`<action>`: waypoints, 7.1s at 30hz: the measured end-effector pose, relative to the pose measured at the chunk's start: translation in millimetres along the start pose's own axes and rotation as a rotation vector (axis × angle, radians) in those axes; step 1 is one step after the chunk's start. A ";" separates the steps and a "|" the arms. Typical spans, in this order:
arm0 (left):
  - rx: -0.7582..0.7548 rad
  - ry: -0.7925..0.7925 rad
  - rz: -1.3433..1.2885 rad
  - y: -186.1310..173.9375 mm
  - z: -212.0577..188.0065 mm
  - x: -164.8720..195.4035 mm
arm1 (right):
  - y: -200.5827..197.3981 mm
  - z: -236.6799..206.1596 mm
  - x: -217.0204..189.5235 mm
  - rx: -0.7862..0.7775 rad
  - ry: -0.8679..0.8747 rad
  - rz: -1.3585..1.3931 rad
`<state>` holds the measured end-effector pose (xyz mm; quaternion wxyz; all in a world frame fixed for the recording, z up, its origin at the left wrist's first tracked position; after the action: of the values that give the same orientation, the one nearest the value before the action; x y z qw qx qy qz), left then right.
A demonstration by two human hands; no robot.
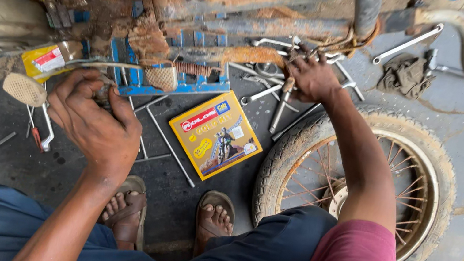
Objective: The person sits on the floor and uses a T-handle wrench to tighten a bolt on the motorcycle's engine area. They then use a rag to wipe the engine casing and surrounding parts.
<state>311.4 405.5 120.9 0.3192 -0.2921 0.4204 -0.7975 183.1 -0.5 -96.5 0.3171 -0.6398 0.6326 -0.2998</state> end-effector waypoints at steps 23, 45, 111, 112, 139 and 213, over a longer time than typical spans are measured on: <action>-0.055 0.012 -0.009 1.7 -7.7 -4.5 | 33.1 -48.9 -72.1 -0.290 0.183 0.135; -0.034 0.179 0.156 -1.7 -13.6 0.9 | 67.6 -46.5 10.1 0.650 1.015 0.818; -0.356 -0.909 -1.044 264.9 -5.4 230.2 | 25.1 -112.0 75.1 1.126 0.493 0.880; -0.348 -0.932 -1.057 268.7 -6.5 225.2 | 20.0 -101.7 62.6 1.003 0.435 0.876; -0.780 -0.611 -0.083 73.9 -222.2 -52.0 | 73.4 -151.7 141.8 0.434 0.983 0.725; 0.479 -0.659 -0.981 -223.4 -162.4 -251.0 | -68.5 20.1 -518.7 0.592 0.132 1.002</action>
<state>290.3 772.5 185.4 0.0859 -0.6014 -0.0725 -0.7910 230.9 518.5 -46.0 0.5453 -0.1267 0.7659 -0.3164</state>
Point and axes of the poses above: each hand's wrist, its own z-axis towards the middle knuckle, its own y-axis out of the palm, x = y × z, the point moved 1 cm from there along z, towards the middle knuckle, and after that the axes turned 7 degrees about z, right-handed, at the moved point
